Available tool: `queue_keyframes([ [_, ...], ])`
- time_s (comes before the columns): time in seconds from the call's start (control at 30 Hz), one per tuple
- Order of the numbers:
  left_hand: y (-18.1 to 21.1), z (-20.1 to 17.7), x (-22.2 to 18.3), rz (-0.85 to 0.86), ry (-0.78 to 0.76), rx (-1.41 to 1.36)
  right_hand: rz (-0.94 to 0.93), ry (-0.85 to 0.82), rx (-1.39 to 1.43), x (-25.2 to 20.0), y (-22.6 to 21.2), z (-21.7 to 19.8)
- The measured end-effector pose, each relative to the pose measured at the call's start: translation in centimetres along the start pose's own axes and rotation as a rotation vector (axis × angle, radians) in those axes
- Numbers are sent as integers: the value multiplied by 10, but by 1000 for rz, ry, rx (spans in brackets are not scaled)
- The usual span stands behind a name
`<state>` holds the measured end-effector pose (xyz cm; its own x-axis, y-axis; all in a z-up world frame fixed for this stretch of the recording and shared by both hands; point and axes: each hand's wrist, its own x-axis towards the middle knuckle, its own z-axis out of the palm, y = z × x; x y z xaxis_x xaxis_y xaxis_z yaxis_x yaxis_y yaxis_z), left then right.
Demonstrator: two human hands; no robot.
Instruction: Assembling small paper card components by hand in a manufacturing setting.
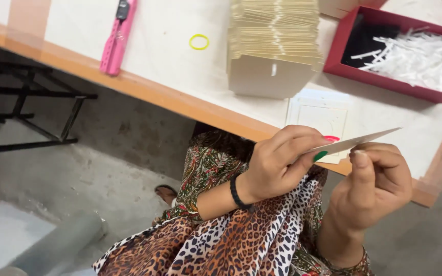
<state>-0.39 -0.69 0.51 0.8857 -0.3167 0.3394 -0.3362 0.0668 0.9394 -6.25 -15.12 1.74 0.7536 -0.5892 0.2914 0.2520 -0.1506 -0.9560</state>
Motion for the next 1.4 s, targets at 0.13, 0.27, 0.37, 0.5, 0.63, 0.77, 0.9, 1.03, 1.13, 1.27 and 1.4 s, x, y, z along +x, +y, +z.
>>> queue_keyframes([
  [0.13,0,-1,1,106,-28,53,17,33,-5,0,-6,1],
  [0.27,1,0,2,182,-59,82,28,33,18,1,-6,-4],
  [0.37,1,-1,1,208,-67,104,38,19,0,-1,-6,-5],
  [0.5,4,-1,2,221,-72,137,25,-6,20,-1,-6,-4],
  [0.63,8,-6,7,303,-117,219,22,-1,53,-5,1,-11],
  [0.77,8,-14,14,463,-147,404,35,-4,108,-8,4,-18],
  [0.9,3,-20,20,529,-138,524,180,-47,309,-8,7,-26],
  [1.03,-3,-27,23,571,-184,595,248,-74,425,-13,14,-35],
  [1.13,4,-26,28,559,-227,556,262,-76,394,-19,18,-40],
  [1.27,8,-8,21,449,-93,477,230,-59,348,-23,13,-31],
  [1.4,15,6,17,372,50,488,191,-75,337,-22,2,-14],
])
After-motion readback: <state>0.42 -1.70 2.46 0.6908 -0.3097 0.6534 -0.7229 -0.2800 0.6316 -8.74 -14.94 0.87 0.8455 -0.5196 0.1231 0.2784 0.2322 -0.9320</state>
